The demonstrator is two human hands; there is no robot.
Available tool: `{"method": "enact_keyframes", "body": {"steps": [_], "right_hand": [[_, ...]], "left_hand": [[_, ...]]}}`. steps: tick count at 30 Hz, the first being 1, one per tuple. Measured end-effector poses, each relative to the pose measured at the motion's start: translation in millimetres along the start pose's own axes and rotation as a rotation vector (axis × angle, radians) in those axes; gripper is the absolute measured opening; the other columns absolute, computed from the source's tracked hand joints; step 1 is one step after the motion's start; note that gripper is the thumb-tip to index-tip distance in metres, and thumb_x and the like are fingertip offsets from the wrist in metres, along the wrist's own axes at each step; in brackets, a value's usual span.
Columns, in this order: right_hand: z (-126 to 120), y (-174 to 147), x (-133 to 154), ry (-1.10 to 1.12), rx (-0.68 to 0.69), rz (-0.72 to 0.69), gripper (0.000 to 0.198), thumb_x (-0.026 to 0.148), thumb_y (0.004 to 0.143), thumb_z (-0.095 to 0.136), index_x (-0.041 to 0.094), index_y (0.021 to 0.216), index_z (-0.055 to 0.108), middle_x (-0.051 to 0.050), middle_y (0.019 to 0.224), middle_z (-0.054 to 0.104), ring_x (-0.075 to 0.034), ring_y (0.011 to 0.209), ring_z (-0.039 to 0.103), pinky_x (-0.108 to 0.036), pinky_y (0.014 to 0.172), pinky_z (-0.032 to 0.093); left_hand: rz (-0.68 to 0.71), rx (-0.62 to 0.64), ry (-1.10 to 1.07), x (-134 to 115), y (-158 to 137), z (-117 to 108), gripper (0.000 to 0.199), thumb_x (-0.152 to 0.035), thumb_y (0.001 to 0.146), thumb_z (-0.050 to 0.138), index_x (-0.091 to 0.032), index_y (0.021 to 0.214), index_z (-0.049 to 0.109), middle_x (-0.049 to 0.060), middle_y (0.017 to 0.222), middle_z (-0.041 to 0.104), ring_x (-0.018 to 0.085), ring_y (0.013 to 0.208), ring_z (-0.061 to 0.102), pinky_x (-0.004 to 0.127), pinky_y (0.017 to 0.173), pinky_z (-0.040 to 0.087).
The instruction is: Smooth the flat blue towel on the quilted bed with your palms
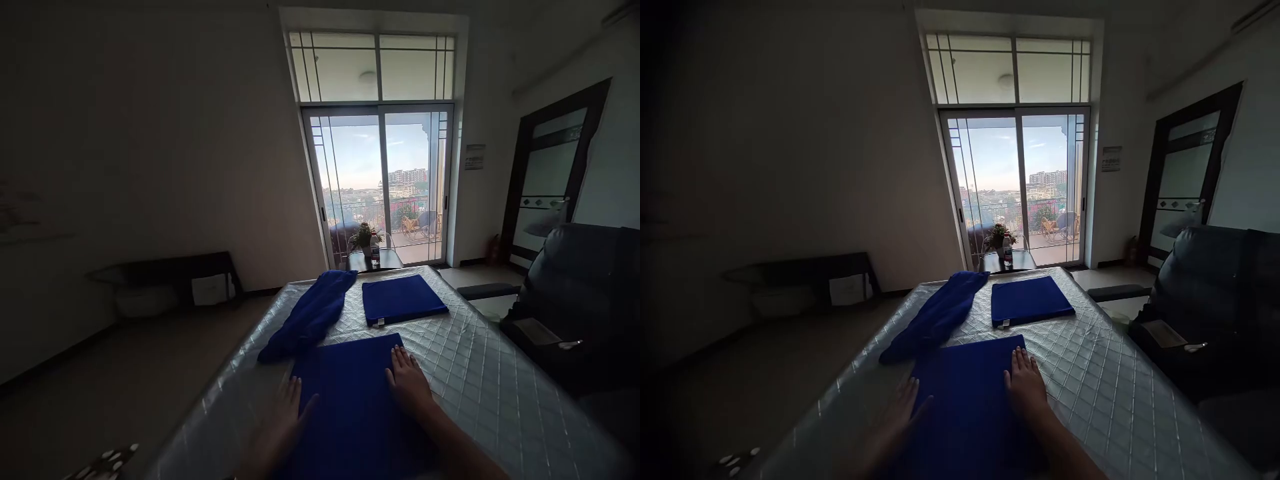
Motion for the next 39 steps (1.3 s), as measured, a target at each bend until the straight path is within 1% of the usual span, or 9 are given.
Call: {"method": "enact_keyframes", "body": {"steps": [3, 9, 12, 14, 16, 22, 27, 33, 39], "right_hand": [[2, 1, -1, 0.008, -0.013, -0.002, 0.067, 0.041, 0.101, 0.023, 0.005, 0.158, 0.026, -0.013, 0.168, 0.022, -0.023, 0.157, 0.014, -0.042, 0.127, 0.012], [10, 3, -7, -0.024, -0.052, -0.067, 0.064, 0.034, 0.1, 0.025, 0.005, 0.157, 0.032, -0.015, 0.166, 0.026, -0.026, 0.156, 0.02, -0.044, 0.127, 0.017], [12, 4, -10, -0.032, -0.077, -0.099, 0.062, 0.026, 0.098, 0.028, 0.008, 0.157, 0.033, -0.014, 0.165, 0.029, -0.026, 0.155, 0.022, -0.044, 0.126, 0.018], [12, 5, -10, -0.005, -0.059, -0.087, 0.062, 0.027, 0.099, 0.026, 0.008, 0.157, 0.034, -0.014, 0.165, 0.03, -0.026, 0.155, 0.021, -0.044, 0.127, 0.017], [8, 4, -8, 0.035, -0.029, -0.059, 0.063, 0.033, 0.1, 0.024, 0.007, 0.157, 0.033, -0.014, 0.166, 0.028, -0.026, 0.156, 0.019, -0.044, 0.127, 0.015], [-3, 2, -2, 0.077, 0.011, -0.024, 0.068, 0.041, 0.101, 0.024, 0.002, 0.157, 0.028, -0.015, 0.167, 0.022, -0.027, 0.156, 0.015, -0.044, 0.128, 0.011], [-4, 1, -1, 0.019, 0.022, -0.007, 0.067, 0.039, 0.101, 0.022, 0.005, 0.158, 0.027, -0.011, 0.168, 0.019, -0.023, 0.156, 0.015, -0.042, 0.128, 0.012], [-2, 1, 0, -0.029, 0.005, -0.006, 0.066, 0.038, 0.101, 0.024, 0.005, 0.158, 0.029, -0.012, 0.168, 0.023, -0.022, 0.157, 0.015, -0.041, 0.127, 0.014], [-1, 2, 0, -0.036, -0.001, -0.011, 0.066, 0.038, 0.101, 0.023, 0.005, 0.157, 0.03, -0.012, 0.167, 0.026, -0.021, 0.156, 0.016, -0.041, 0.127, 0.014]], "left_hand": [[0.072, -0.03, 0.013, -36, 13, -1, 0.083, -0.066, 0.097, 0.026, -0.008, 0.155, 0.039, 0.018, 0.165, 0.031, 0.031, 0.154, 0.028, 0.052, 0.125, 0.027], [0.411, 0.019, -0.125, -169, 29, 20, 0.076, -0.062, 0.1, 0.021, -0.015, 0.157, 0.036, 0.015, 0.165, 0.033, 0.027, 0.155, 0.025, 0.047, 0.127, 0.027], [0.473, 0.02, -0.179, -198, 37, 30, 0.073, -0.058, 0.101, 0.014, -0.015, 0.158, 0.034, 0.015, 0.165, 0.033, 0.028, 0.155, 0.025, 0.051, 0.127, 0.028], [0.457, 0.015, -0.184, -195, 42, 34, 0.074, -0.058, 0.101, 0.014, -0.015, 0.158, 0.034, 0.016, 0.165, 0.034, 0.03, 0.155, 0.025, 0.054, 0.127, 0.027], [0.418, 0.011, -0.168, -179, 47, 36, 0.076, -0.06, 0.101, 0.018, -0.014, 0.158, 0.035, 0.018, 0.164, 0.034, 0.031, 0.155, 0.025, 0.055, 0.127, 0.026], [0.237, -0.022, -0.044, -98, 53, 28, 0.072, -0.058, 0.102, 0.019, -0.016, 0.158, 0.036, 0.013, 0.167, 0.034, 0.028, 0.155, 0.024, 0.049, 0.128, 0.023], [0.092, -0.053, 0.009, -44, 50, 19, 0.081, -0.06, 0.101, 0.014, -0.004, 0.156, 0.033, 0.018, 0.166, 0.031, 0.029, 0.155, 0.027, 0.048, 0.128, 0.023], [0.08, -0.086, -0.002, -32, 49, 18, 0.079, -0.059, 0.1, 0.016, -0.006, 0.156, 0.036, 0.017, 0.165, 0.033, 0.029, 0.154, 0.029, 0.049, 0.127, 0.026], [0.068, -0.111, -0.003, -25, 48, 11, 0.084, -0.062, 0.099, 0.015, -0.002, 0.153, 0.039, 0.021, 0.162, 0.038, 0.033, 0.153, 0.033, 0.049, 0.127, 0.027]]}}
Point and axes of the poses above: each hand's wrist, its own y-axis towards the middle knuckle, its own z-axis out of the palm, x = y × z, the point moved 1 cm from there along y, towards the middle knuckle
